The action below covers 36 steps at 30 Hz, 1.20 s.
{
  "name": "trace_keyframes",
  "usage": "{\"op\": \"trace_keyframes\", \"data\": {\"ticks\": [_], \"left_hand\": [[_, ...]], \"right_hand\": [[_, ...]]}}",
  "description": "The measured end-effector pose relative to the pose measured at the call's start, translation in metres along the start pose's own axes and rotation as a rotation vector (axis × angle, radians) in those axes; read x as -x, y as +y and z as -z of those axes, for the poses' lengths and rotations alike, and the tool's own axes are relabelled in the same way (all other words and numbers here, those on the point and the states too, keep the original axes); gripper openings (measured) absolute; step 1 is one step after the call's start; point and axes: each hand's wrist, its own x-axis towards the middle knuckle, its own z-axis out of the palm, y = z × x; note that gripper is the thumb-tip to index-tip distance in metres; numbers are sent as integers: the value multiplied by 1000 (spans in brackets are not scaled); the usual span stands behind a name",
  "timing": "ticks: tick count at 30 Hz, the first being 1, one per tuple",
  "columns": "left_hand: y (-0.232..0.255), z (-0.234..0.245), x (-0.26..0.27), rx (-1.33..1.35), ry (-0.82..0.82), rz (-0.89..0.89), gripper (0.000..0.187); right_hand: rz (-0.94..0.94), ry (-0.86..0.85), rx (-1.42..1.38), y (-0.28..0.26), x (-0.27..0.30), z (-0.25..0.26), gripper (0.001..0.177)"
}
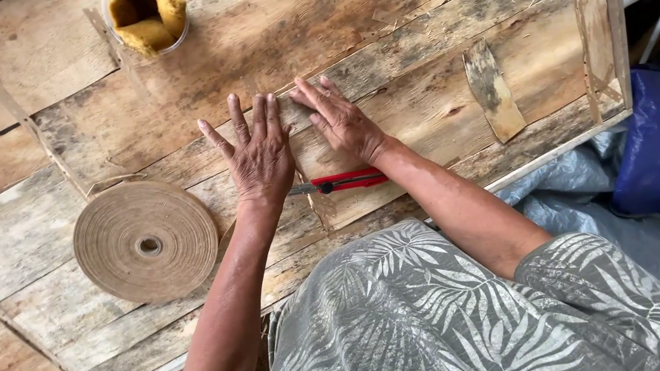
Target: Fitting and cutting thin wood strips to fill gaps in a wooden panel using a utility knife.
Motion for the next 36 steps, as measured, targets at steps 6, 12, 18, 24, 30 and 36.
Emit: {"op": "trace_keyframes", "data": {"ticks": [6,12,18,24,30,36], "left_hand": [[-1,-6,2,-13,-14,207,59],[16,7,2,59,-176,37,68],[17,15,10,-33,-189,56,70],[19,7,8,36,-189,101,66],[2,-4,-10,156,-152,77,57],[3,3,-7,165,-117,111,59]], "right_hand": [[-63,42,-201,-16,-1,17,56],[-167,82,-337,-29,0,29,50],[-254,180,-425,-56,12,63,41],[35,12,246,-41,102,19,50],[116,-11,565,-56,135,-5,58],[193,23,605,-57,131,1,47]]}}
